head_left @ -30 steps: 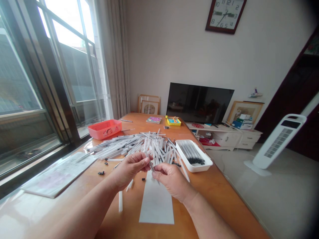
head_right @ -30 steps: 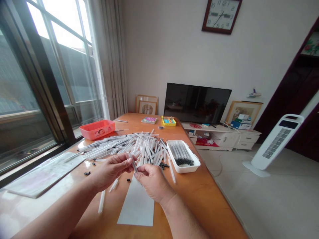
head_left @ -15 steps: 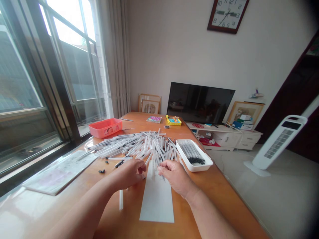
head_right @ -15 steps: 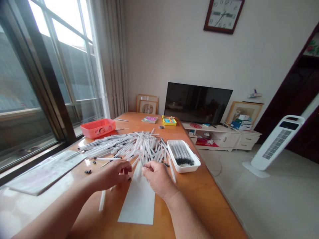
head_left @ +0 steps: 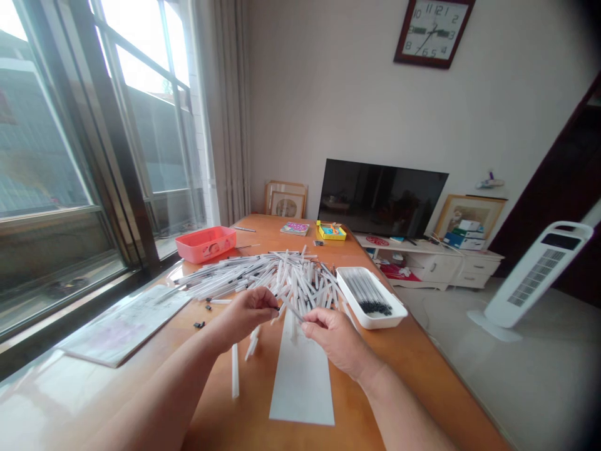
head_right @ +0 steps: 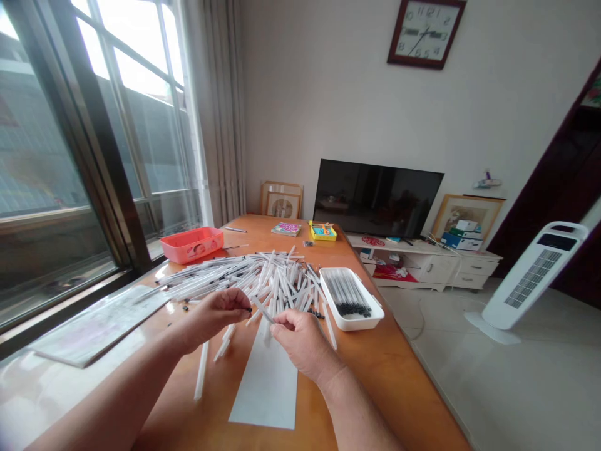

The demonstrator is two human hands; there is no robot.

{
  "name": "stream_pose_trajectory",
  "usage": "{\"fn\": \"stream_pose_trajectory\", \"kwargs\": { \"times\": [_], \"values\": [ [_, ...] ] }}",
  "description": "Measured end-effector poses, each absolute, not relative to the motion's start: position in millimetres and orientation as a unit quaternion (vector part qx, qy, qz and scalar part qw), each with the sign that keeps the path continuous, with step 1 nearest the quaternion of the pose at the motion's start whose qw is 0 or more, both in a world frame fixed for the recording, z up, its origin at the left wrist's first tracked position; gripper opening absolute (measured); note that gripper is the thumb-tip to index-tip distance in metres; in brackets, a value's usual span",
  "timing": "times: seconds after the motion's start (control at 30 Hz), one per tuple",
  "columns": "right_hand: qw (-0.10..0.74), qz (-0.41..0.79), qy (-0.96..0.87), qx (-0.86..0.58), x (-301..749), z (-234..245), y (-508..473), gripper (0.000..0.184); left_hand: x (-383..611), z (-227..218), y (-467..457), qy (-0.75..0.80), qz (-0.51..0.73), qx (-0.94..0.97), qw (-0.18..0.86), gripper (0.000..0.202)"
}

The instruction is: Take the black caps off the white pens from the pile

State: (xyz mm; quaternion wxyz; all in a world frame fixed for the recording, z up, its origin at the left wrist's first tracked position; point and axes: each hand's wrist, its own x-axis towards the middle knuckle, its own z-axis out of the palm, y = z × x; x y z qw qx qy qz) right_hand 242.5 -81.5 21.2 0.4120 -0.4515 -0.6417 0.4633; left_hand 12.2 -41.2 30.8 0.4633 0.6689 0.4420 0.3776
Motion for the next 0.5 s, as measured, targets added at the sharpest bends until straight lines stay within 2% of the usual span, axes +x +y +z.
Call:
{"fn": "stream_pose_trajectory", "kwargs": {
  "times": [0.23, 0.5],
  "values": [
    [0.412, 0.453, -0.651, -0.449, 242.9, 19.4, -79.0, 0.016, 4.8, 50.8, -47.3, 0.408, 0.453, 0.58, 0.54, 0.024],
    [0.411, 0.432, -0.662, -0.455, 242.4, 19.4, -79.9, 0.016, 4.6, 42.4, -43.7, 0.393, 0.469, 0.554, 0.565, 0.028]
  ]
}}
